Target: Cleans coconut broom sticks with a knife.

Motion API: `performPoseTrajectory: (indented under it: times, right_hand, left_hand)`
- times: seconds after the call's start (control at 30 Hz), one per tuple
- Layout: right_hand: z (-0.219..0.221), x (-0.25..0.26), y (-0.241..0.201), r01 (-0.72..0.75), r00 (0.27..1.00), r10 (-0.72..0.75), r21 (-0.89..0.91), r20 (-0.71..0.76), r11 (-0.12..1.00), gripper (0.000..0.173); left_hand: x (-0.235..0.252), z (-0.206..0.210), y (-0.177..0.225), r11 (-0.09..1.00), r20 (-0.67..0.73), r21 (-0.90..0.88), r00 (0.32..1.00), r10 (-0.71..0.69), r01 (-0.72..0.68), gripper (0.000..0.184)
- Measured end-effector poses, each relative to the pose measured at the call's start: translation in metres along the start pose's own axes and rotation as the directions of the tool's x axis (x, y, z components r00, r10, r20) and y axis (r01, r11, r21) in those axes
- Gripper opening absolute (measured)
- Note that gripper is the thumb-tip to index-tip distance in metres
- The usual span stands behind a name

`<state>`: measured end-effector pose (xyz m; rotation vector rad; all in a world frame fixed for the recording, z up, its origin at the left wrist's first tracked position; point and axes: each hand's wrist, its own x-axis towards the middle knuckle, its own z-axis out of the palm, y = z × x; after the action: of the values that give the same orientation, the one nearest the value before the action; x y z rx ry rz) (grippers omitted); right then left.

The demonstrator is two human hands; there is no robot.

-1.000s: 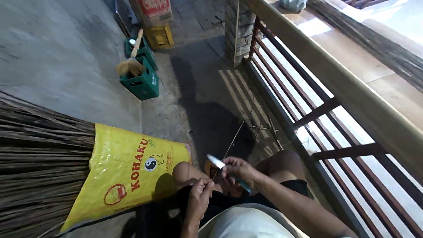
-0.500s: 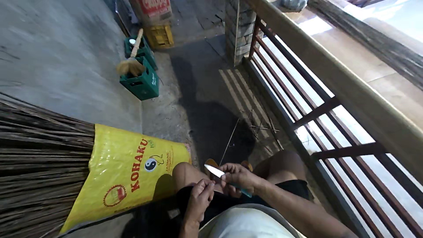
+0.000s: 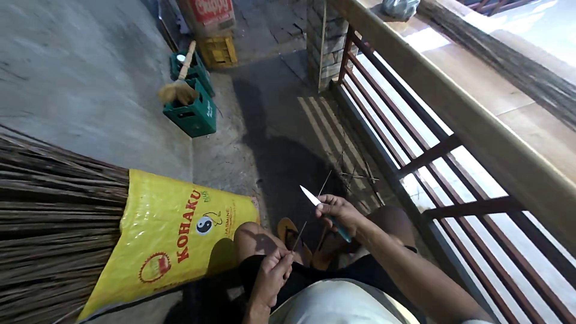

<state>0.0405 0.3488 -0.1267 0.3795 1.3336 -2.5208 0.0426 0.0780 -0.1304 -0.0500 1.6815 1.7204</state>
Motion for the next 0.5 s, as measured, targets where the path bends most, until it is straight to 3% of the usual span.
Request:
performPoseTrajectory:
  times: [0.1,0.2,0.37,0.5]
  right_hand:
    - [0.011,-0.007,0.009,-0.017,0.998,0.018,-0.021,0.061,1.0,0.028]
    - [0.015,-0.012,0.012,-0.058,0.992,0.064,-0.065,0.105,0.996,0.023]
    - [-0.016,0.002,-0.012,0.02,0.99,-0.019,0.007,-0.143,1.0,0.018]
    - [0.001,-0.01,0.003,-0.045,0.999,0.045,-0.025,0.013,0.999,0.029]
  left_hand:
    - [0.001,0.001,-0.002,1.0,0.001,0.01,1.0,-0.001,0.001,0.011]
    - [0.0,-0.001,-0.005,1.0,0.002,0.012,1.0,0.004,-0.004,0.011]
    - [-0.005,-0.007,-0.006,1.0,-0.008,0.01,1.0,-0.015,0.015,0.01]
    - [-0.003,-0.007,-0.009,0.999,-0.019,0.037,1.0,0.005,-0.004,0.01]
